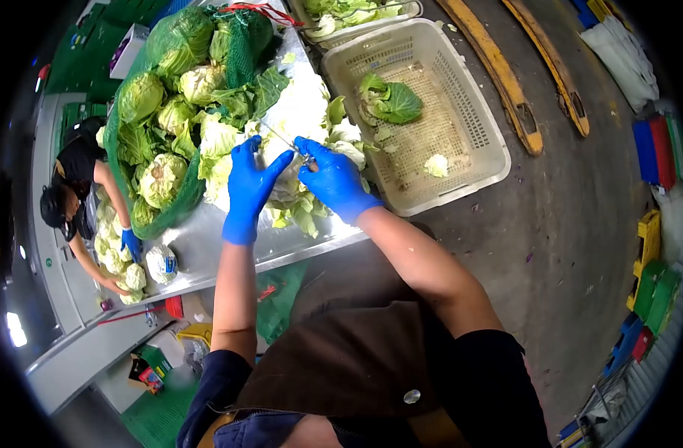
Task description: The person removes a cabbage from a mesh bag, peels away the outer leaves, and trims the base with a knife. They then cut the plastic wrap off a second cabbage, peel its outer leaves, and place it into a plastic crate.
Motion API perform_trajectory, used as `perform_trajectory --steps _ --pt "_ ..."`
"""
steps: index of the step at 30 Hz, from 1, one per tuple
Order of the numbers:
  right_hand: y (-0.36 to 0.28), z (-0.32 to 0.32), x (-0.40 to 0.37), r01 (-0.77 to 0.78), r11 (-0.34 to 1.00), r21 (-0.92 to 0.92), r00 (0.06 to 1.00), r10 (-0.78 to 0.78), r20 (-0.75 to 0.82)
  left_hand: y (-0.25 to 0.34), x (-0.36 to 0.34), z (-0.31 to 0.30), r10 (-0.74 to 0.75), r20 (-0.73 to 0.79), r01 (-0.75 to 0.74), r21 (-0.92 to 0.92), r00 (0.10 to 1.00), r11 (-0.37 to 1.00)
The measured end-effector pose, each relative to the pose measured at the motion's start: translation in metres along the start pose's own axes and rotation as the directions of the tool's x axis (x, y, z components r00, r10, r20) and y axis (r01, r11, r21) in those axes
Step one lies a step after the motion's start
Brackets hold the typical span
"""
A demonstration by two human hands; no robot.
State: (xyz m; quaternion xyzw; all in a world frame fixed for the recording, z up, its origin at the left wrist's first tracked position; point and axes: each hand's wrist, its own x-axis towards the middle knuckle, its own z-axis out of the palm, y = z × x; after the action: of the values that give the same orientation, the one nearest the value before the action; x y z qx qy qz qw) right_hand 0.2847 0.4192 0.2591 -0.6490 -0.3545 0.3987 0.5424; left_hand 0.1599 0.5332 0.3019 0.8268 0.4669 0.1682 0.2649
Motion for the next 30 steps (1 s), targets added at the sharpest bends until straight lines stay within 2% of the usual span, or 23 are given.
perform_trajectory --steps 3,4,5,7,10,13,14,17,21,23,25,27,30 --pt "-0.005 0.0 0.0 -0.081 0.964 -0.253 0.996 0.066 -0.067 0.007 0.009 0.007 -0.025 0.073 0.01 0.199 0.997 0.98" --pt "0.008 0.004 0.005 -0.04 0.968 -0.247 0.984 -0.005 -0.178 0.0 0.006 0.009 0.022 0.039 -0.029 0.191 0.999 0.981" --pt "0.01 0.004 0.006 -0.05 0.981 -0.187 0.977 0.009 -0.215 -0.003 0.001 0.01 0.062 0.017 -0.064 0.229 0.998 0.971" --pt "0.003 0.007 0.007 -0.109 0.926 -0.363 0.982 0.045 -0.181 -0.009 -0.011 0.009 0.101 -0.01 -0.096 0.227 0.995 0.969" --pt "-0.001 0.023 0.003 0.038 0.84 -0.542 0.961 -0.18 -0.211 -0.012 -0.026 0.003 0.105 -0.001 -0.104 0.135 0.995 0.985" --pt "-0.01 0.023 0.005 0.051 0.766 -0.641 0.97 -0.189 -0.149 -0.025 -0.038 0.006 0.135 -0.043 -0.133 0.061 0.99 0.989" --pt "-0.017 0.016 0.006 -0.006 0.796 -0.605 0.994 -0.063 -0.094 -0.029 -0.043 0.007 0.143 -0.053 -0.142 0.032 0.988 0.989" --pt "-0.017 -0.001 0.013 0.033 0.75 -0.661 0.997 0.021 0.073 -0.046 -0.062 0.007 0.207 -0.139 -0.219 -0.085 0.969 0.972" --pt "-0.004 0.0 0.012 -0.024 0.765 -0.644 0.999 0.037 0.006 -0.05 -0.08 0.011 0.175 -0.171 -0.208 -0.196 0.97 0.958" --pt "-0.004 -0.004 0.015 -0.021 0.77 -0.637 0.999 0.032 0.005 -0.048 -0.083 0.013 0.27 -0.132 -0.272 -0.001 0.954 0.962" --pt "-0.005 -0.005 0.019 0.032 0.759 -0.65 0.999 0.004 0.054 -0.05 -0.077 0.011 0.298 -0.162 -0.303 -0.009 0.941 0.953" --pt "-0.005 -0.001 0.017 0.043 0.734 -0.677 0.998 -0.002 0.061 -0.044 -0.067 0.003 0.244 -0.11 -0.254 -0.079 0.963 0.964" --pt "-0.025 0.003 0.018 0.073 0.679 -0.73 0.996 -0.018 0.083 -0.016 -0.053 -0.007 0.084 -0.058 -0.082 0.037 0.995 0.996"
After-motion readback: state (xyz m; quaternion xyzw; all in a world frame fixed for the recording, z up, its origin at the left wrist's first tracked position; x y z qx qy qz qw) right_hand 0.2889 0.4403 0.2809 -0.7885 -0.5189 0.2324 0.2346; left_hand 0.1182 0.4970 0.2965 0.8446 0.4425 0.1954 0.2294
